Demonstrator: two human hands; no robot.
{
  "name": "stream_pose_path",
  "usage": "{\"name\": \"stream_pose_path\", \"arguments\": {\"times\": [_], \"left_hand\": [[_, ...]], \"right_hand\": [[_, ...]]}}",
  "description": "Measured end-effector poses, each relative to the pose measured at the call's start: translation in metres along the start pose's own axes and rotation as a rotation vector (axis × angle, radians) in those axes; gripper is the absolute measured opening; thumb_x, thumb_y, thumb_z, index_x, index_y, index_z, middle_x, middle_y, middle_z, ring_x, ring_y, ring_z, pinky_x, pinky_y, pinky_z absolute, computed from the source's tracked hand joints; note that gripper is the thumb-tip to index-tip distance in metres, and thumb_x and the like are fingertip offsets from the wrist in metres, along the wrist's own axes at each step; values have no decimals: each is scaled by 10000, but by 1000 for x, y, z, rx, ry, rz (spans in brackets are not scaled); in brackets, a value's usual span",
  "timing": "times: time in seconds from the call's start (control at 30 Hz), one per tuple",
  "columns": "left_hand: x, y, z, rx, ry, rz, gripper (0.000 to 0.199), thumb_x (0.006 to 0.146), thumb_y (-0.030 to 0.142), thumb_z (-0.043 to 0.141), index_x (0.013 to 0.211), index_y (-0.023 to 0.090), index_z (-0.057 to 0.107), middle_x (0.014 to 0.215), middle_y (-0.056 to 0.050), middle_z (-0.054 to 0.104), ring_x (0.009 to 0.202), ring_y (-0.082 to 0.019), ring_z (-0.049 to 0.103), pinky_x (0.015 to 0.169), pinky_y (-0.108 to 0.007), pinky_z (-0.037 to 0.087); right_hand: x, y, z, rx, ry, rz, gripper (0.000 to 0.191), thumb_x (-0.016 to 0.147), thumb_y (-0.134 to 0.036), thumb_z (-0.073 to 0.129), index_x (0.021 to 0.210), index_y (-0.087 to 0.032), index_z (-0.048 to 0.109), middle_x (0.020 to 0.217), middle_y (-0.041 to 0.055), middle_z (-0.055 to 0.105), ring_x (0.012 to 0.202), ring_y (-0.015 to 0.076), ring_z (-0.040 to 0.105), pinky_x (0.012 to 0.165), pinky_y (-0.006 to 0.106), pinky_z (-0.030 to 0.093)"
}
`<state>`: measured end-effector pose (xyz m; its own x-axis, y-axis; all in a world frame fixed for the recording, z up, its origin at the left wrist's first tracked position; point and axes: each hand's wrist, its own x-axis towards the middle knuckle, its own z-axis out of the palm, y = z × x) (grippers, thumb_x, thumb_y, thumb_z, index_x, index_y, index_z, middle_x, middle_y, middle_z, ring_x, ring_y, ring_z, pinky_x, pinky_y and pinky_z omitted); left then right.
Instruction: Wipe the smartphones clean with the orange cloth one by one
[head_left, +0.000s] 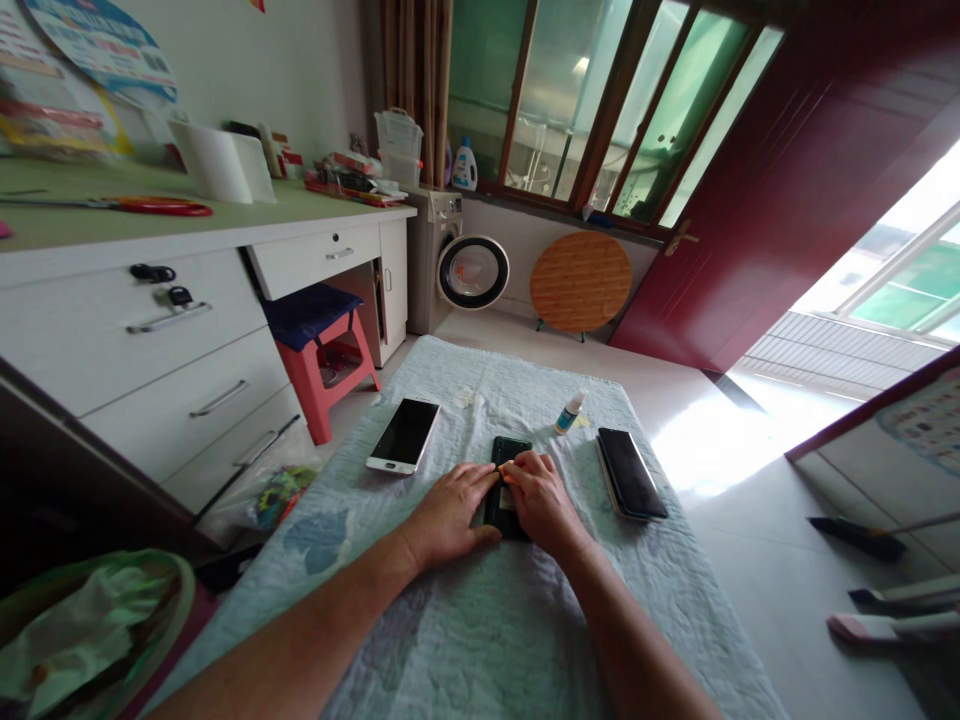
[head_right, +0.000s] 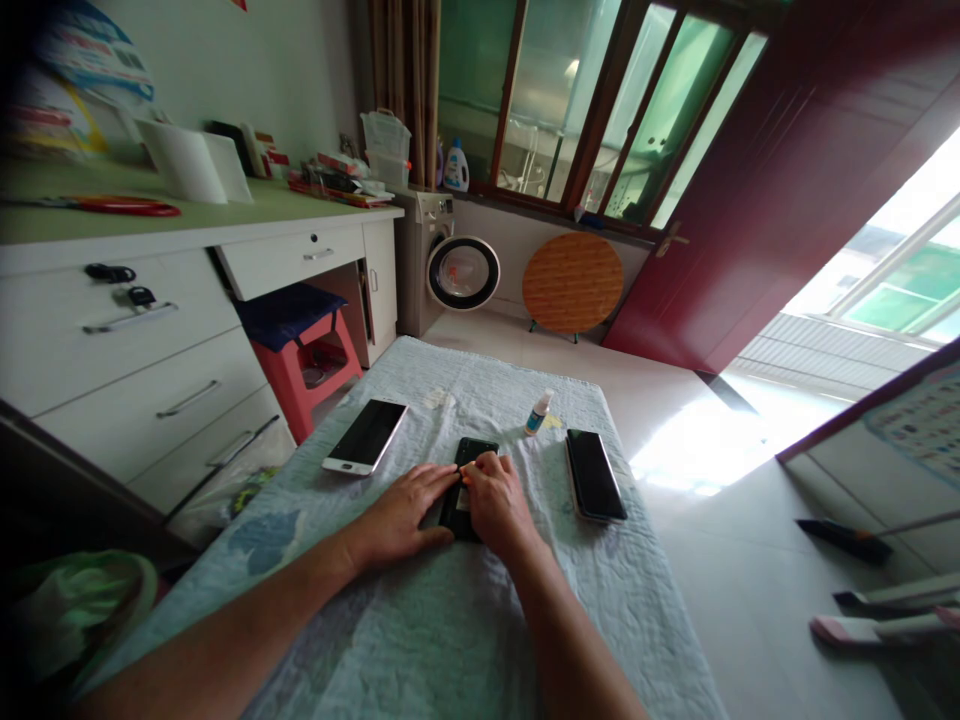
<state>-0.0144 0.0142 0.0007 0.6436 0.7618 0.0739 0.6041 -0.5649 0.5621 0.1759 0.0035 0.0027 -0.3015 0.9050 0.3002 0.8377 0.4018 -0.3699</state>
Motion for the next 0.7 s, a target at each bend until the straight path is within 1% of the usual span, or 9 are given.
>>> {"name": "stream_pose_path", "arguments": {"times": [0.07,0.13,0.23,0.33,0.43,0.57,0.63,0.7], "left_hand": [[0,0,0,-14,19,25,739,748,411,710,1403,203,437,1438,-114,481,1335,-310,403,1136,-456,304],[0,-1,1,-13,26,32,726,752,420,703,1397,210,445,1428,-112,488,1328,-316,409,1131,-464,308],[0,-2,3,15,18,16,703,760,432,694,1381,194,467,1438,-126,478,1338,-323,399,1130,-472,306],[0,-3,3,36,14,9,693,763,426,693,1376,186,478,1459,-126,462,1353,-318,386,1135,-466,304],[0,-1,2,46,-1,0,691,768,422,696,1378,179,481,1472,-127,450,1359,-311,382,1142,-455,298],[-1,1,-1,53,-22,-14,695,773,404,698,1383,161,474,1484,-133,434,1375,-302,364,1151,-440,284],[-1,1,-1,54,-28,-16,702,769,401,702,1384,150,473,1488,-139,428,1376,-299,361,1152,-434,281],[-1,1,-1,51,-29,-16,705,770,411,701,1383,150,473,1488,-139,426,1376,-300,361,1151,-435,282]], "right_hand": [[3,-3,2,-26,-19,-5,279,958,-197,426,1013,-227,698,1035,77,602,929,207,496,857,330,419],[7,0,5,-55,-14,19,276,966,-219,424,1019,-243,694,1053,71,603,944,210,493,868,337,405],[13,12,10,-97,12,79,281,975,-256,420,1086,-275,677,1110,67,596,979,221,483,878,351,382],[14,25,15,-135,66,150,298,971,-261,420,1161,-298,646,1151,69,583,986,232,468,869,360,369],[11,36,18,-170,124,213,318,967,-244,411,1190,-293,633,1100,78,585,952,230,463,841,348,366],[7,44,17,-210,104,314,313,951,-195,417,1141,-240,661,985,91,571,870,219,464,773,317,365],[5,46,13,-208,92,356,312,952,-185,411,1110,-229,677,952,85,560,849,212,463,770,310,365],[5,45,8,-197,117,381,326,965,-192,388,1104,-221,682,939,80,552,844,208,462,787,310,369]]}}
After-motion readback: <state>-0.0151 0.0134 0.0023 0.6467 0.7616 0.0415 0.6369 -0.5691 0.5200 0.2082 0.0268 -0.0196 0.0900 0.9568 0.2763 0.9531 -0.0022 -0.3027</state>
